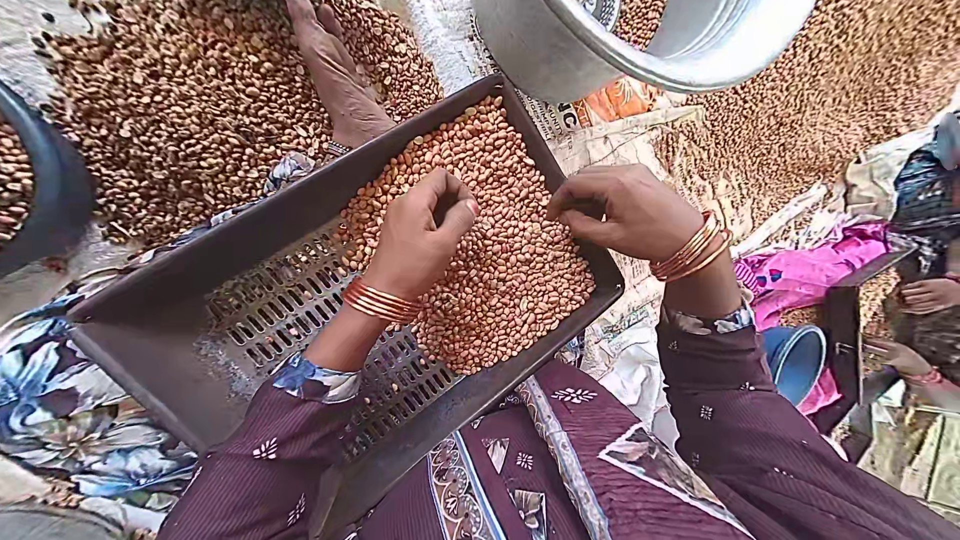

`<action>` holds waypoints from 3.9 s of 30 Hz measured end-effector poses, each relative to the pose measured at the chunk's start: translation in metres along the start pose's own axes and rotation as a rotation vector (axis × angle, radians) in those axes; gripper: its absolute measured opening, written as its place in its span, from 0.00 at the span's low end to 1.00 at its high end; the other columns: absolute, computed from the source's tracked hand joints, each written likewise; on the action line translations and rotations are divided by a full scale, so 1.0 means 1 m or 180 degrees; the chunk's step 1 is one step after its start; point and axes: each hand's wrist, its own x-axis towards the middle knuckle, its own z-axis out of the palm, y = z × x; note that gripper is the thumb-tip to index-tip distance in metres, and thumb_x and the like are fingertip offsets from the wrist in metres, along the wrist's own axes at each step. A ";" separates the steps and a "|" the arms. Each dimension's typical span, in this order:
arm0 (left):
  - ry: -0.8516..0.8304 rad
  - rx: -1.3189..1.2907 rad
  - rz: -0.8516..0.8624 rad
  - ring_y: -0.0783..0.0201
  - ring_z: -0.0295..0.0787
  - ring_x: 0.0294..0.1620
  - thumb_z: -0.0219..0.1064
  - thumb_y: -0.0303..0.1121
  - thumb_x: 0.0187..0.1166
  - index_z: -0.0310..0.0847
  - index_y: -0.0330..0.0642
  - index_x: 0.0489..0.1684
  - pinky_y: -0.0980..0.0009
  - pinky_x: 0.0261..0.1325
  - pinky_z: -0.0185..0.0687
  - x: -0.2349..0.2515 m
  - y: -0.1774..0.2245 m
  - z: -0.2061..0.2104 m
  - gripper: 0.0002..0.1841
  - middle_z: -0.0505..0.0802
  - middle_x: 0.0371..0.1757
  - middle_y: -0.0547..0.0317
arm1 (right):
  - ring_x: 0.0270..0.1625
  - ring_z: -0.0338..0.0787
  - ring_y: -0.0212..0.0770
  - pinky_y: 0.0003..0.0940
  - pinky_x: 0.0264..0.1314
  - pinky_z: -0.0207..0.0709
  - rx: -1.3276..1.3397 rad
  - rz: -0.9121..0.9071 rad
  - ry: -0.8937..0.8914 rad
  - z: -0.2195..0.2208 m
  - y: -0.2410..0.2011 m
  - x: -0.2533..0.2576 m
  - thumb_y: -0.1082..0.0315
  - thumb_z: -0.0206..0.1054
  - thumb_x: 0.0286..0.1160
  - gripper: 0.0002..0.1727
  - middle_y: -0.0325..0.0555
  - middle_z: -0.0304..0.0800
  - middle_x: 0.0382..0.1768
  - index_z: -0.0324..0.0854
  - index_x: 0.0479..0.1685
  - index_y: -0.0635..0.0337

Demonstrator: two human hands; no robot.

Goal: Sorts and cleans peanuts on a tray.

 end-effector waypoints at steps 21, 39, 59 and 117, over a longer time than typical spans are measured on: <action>-0.0774 0.1488 0.1104 0.55 0.89 0.35 0.66 0.37 0.82 0.89 0.43 0.53 0.58 0.34 0.85 -0.044 -0.005 0.032 0.12 0.88 0.39 0.52 | 0.34 0.93 0.32 0.28 0.33 0.89 0.3172 0.0064 0.0160 0.017 0.012 -0.043 0.63 0.62 0.79 0.04 0.35 0.92 0.40 0.79 0.45 0.49; -0.0366 0.0867 0.0914 0.64 0.81 0.32 0.59 0.35 0.82 0.88 0.40 0.45 0.69 0.34 0.79 -0.039 0.007 0.048 0.12 0.86 0.37 0.56 | 0.33 0.92 0.57 0.53 0.26 0.79 -0.1353 0.0671 0.0337 0.045 -0.016 -0.060 0.67 0.68 0.79 0.08 0.54 0.90 0.36 0.92 0.44 0.57; -0.0655 0.1663 0.1528 0.51 0.86 0.29 0.66 0.31 0.81 0.91 0.38 0.46 0.60 0.25 0.81 -0.052 -0.005 0.063 0.09 0.85 0.36 0.48 | 0.45 0.90 0.40 0.34 0.48 0.85 0.0274 -0.0242 0.0117 0.066 -0.031 -0.059 0.64 0.72 0.70 0.11 0.47 0.90 0.41 0.92 0.46 0.59; 0.1761 -0.0001 -0.0781 0.86 0.70 0.20 0.56 0.34 0.91 0.84 0.50 0.43 0.88 0.23 0.65 -0.132 -0.017 -0.167 0.10 0.81 0.27 0.80 | 0.34 0.91 0.59 0.54 0.32 0.82 -0.0867 -0.0436 -0.0711 0.104 -0.164 0.093 0.68 0.60 0.88 0.09 0.59 0.87 0.42 0.79 0.56 0.63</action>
